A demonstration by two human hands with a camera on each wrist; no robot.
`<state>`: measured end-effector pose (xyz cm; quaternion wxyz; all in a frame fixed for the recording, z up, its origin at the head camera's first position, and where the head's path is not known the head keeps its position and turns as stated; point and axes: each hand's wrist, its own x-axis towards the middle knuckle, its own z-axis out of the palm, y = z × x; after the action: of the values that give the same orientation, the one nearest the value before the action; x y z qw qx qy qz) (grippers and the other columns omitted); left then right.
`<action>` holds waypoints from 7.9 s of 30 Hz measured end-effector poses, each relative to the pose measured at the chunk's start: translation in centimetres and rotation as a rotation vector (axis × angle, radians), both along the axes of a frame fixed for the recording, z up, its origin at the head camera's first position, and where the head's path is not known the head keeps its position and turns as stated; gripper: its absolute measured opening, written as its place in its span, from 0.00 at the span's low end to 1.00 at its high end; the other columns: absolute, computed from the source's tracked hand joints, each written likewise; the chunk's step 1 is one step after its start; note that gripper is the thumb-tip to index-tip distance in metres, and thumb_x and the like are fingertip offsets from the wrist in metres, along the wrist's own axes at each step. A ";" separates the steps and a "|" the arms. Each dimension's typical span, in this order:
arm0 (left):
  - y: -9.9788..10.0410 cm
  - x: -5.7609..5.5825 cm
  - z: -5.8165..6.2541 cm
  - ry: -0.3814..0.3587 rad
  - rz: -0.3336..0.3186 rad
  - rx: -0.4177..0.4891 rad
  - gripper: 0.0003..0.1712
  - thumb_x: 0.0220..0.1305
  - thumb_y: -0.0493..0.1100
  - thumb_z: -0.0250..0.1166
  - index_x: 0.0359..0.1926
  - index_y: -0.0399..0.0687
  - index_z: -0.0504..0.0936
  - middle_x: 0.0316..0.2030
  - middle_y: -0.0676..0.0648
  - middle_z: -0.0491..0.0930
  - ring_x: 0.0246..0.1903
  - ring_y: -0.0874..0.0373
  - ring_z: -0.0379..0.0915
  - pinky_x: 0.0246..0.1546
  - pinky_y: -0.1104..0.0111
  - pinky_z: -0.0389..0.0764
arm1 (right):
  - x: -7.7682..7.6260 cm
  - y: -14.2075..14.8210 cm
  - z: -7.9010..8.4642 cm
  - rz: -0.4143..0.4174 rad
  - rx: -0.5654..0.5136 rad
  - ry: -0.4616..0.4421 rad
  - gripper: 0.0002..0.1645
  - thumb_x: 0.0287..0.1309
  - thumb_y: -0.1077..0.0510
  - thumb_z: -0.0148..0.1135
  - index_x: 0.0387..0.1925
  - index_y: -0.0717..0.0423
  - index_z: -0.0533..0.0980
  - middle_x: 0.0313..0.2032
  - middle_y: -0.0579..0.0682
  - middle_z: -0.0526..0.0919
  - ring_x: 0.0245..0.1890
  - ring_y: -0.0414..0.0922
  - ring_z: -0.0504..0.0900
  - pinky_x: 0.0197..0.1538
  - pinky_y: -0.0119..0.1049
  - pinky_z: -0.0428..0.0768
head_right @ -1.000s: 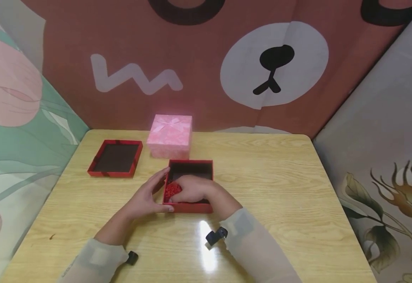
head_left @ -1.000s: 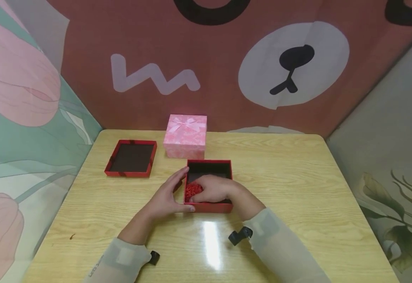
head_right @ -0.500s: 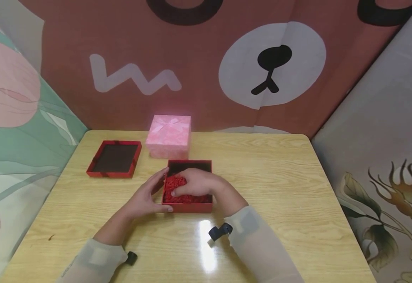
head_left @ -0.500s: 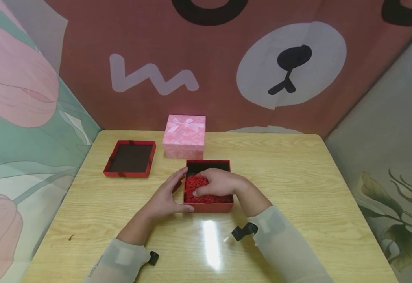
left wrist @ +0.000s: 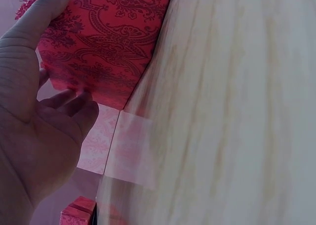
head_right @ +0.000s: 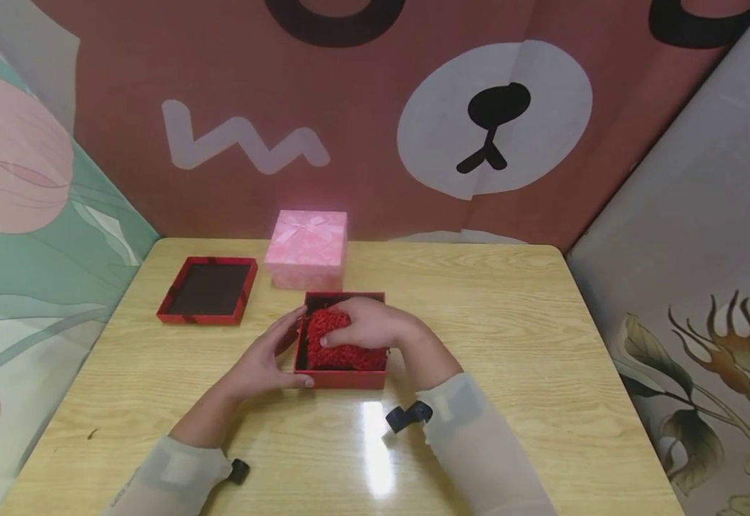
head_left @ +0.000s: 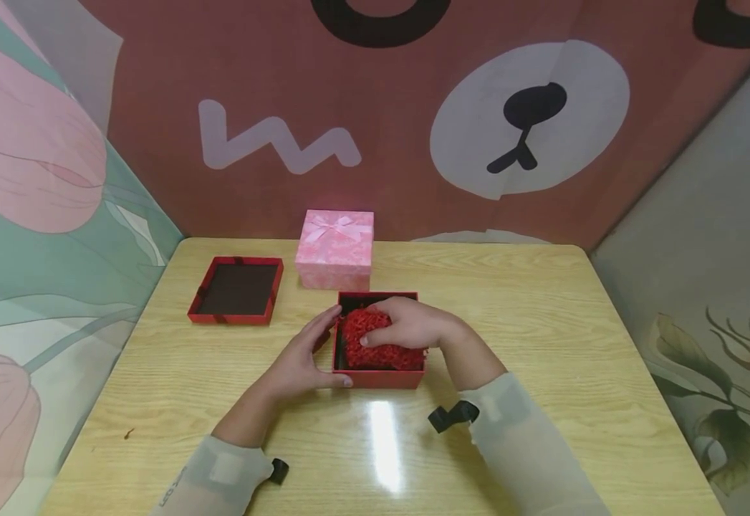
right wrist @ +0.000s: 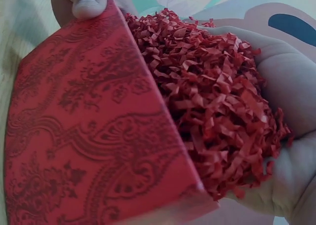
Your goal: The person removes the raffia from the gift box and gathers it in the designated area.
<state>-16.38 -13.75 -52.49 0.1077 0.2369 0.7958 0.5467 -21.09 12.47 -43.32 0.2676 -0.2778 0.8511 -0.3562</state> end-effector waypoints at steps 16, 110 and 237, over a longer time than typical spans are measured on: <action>0.0 -0.1 -0.2 0.007 -0.007 0.018 0.73 0.40 0.49 0.90 0.82 0.68 0.53 0.80 0.55 0.53 0.78 0.54 0.53 0.76 0.54 0.61 | -0.4 3.3 1.0 -0.066 -0.179 -0.137 0.20 0.64 0.48 0.70 0.54 0.49 0.82 0.42 0.47 0.88 0.41 0.46 0.86 0.50 0.43 0.87; -0.1 -0.1 -0.6 -0.012 -0.028 0.064 0.72 0.43 0.43 0.88 0.83 0.61 0.52 0.80 0.53 0.52 0.78 0.53 0.51 0.76 0.50 0.60 | 3.7 22.3 -8.7 -0.711 0.287 0.372 0.28 0.73 0.47 0.59 0.58 0.69 0.74 0.45 0.67 0.85 0.48 0.66 0.84 0.50 0.61 0.84; 4.0 -2.6 0.8 -0.058 -0.092 -0.090 0.68 0.54 0.59 0.80 0.84 0.69 0.43 0.82 0.60 0.45 0.74 0.47 0.62 0.69 0.60 0.73 | 7.4 9.2 -6.8 -0.493 -0.129 0.216 0.72 0.54 0.41 0.80 0.84 0.44 0.40 0.80 0.55 0.56 0.72 0.61 0.69 0.73 0.57 0.68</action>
<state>-18.95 -9.72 -51.65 0.1663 0.2523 0.8045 0.5114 -13.72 21.66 -50.09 0.0623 -0.1148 0.8922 -0.4322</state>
